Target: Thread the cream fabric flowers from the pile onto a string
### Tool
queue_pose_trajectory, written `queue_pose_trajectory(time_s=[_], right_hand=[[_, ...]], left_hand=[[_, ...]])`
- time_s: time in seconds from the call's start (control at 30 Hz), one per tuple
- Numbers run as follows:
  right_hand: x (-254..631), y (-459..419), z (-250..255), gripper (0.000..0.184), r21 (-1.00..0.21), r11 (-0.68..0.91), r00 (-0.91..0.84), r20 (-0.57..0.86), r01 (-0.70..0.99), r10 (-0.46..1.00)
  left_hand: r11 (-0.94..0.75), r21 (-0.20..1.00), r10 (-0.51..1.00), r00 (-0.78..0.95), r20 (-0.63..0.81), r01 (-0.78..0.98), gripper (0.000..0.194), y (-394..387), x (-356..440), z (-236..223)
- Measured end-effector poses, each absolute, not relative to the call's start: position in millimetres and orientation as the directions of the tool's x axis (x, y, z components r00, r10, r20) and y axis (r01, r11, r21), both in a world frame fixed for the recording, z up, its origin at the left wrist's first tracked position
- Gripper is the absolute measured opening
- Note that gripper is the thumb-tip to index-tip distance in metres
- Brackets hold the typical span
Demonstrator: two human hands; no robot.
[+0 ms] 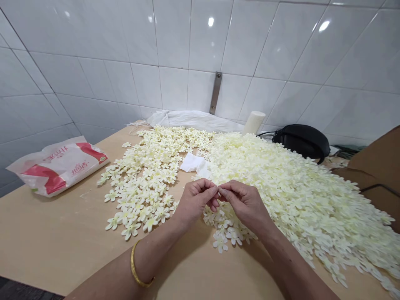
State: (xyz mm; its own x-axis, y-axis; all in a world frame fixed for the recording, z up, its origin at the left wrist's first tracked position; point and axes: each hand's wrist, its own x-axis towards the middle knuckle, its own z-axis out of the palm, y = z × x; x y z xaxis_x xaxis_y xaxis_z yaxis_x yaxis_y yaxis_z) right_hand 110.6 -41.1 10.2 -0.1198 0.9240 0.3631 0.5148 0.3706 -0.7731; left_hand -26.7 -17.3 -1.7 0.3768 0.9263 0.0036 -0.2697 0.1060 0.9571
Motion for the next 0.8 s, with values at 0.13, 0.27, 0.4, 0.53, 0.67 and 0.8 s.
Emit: queue_pose_trajectory(time_s=[0.13, 0.27, 0.4, 0.53, 0.67, 0.8], right_hand=[[114.5, -39.3, 10.6, 0.02, -0.763, 0.34, -0.134, 0.321, 0.55, 0.937], [115.4, -38.5, 10.8, 0.023, -0.767, 0.328, -0.168, 0.283, 0.551, 0.944], [113.8, -38.3, 10.0, 0.021, -0.823, 0.266, -0.119, 0.239, 0.503, 0.964], [111.2, -38.3, 8.8, 0.019, -0.863, 0.229, -0.074, 0.22, 0.451, 0.973], [110.7, -36.3, 5.9, 0.019, -0.949, 0.197, -0.086, 0.181, 0.247, 0.98], [113.6, -32.8, 2.5, 0.021, -0.97, 0.185, -0.02, 0.184, 0.157, 0.983]], left_hand=[[0.101, 0.966, 0.919, 0.394, 0.001, -0.24, 0.013, -17.0, -26.9, -0.8], [0.092, 0.974, 0.927, 0.375, -0.008, -0.205, 0.011, -16.8, -25.9, -1.3], [0.097, 0.977, 0.939, 0.343, -0.027, -0.19, 0.01, -17.4, -25.1, -0.4], [0.107, 0.974, 0.939, 0.343, -0.033, -0.199, 0.009, -17.7, -24.7, 1.1], [0.067, 0.971, 0.929, 0.37, 0.023, -0.228, 0.008, -19.7, -23.3, 2.0], [0.058, 0.958, 0.949, 0.314, 0.034, -0.281, 0.011, -20.8, -22.8, 0.0]])
